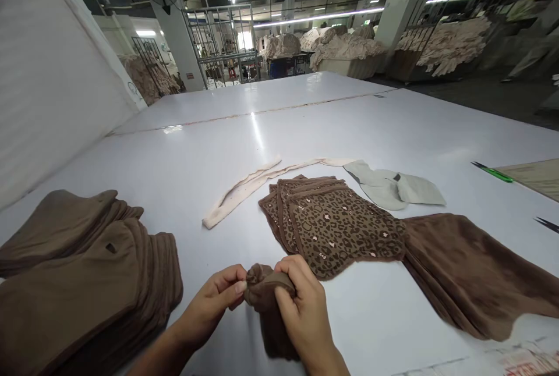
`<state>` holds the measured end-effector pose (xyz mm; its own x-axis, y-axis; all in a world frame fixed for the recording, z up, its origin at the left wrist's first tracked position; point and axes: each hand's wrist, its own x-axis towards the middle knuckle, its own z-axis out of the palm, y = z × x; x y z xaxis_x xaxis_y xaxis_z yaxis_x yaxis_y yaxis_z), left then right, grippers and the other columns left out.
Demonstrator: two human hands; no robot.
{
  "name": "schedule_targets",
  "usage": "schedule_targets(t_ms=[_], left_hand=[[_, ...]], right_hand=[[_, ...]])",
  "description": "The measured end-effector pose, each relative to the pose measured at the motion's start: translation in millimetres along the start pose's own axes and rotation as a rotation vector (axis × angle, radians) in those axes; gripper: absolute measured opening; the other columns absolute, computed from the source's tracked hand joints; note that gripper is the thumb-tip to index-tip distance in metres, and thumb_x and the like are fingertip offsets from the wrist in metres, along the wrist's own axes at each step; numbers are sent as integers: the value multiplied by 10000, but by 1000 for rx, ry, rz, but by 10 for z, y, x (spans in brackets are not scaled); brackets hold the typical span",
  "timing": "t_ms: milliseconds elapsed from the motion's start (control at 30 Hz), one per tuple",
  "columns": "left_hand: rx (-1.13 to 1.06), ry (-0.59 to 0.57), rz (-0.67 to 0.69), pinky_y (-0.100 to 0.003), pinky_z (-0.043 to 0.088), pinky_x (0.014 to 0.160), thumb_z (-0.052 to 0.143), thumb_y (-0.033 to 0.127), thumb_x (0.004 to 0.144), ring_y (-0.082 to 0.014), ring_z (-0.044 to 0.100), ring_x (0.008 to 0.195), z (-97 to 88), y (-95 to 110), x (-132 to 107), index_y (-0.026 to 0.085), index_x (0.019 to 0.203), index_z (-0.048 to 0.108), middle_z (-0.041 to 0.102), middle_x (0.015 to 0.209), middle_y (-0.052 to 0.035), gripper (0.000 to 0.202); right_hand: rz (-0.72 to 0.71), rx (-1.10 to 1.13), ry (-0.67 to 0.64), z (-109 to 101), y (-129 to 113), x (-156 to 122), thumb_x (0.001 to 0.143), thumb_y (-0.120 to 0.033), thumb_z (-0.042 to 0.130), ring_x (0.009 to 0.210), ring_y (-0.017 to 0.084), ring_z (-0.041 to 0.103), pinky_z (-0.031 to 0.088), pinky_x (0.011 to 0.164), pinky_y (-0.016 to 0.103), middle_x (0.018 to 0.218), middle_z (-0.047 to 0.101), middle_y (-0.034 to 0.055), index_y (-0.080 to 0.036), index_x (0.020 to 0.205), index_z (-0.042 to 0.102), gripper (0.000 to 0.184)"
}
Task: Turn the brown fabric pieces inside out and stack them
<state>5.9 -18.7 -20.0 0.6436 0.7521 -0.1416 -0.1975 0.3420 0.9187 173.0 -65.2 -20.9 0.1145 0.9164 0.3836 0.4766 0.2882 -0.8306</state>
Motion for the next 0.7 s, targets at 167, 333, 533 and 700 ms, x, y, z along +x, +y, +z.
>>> schedule_targets(t_ms=[167,333,533,700], left_hand=[[98,-207,-24,-231,297,626,553,374,820,-103,358,664,43,84,-3,162,830,444,405,726,11,238],[661,112,85,-218,299,605,496,108,765,-97,343,643,53,-16,-3,180,850,450,436,727,32,121],[525,417,225,-216,366,629,496,173,818,-98,409,641,57,-170,28,219,931,413,551,837,23,148],[432,465,293,-254,394,711,487,288,865,-131,487,740,8,-173,51,191,937,521,541,821,-7,126]], right_hand=[[25,28,-10,-23,-64,41,711,-46,385,713,148,526,417,636,251,760,519,7,-205,735,503,200],[56,42,-32,13,-33,2,732,-30,411,742,150,540,426,664,251,781,532,11,-198,747,519,200],[-45,55,-113,0,-115,22,770,-54,405,743,161,531,429,649,269,797,529,26,-199,802,530,194],[-94,45,-166,25,-128,33,729,-33,400,702,149,518,422,616,258,775,516,15,-205,788,518,216]])
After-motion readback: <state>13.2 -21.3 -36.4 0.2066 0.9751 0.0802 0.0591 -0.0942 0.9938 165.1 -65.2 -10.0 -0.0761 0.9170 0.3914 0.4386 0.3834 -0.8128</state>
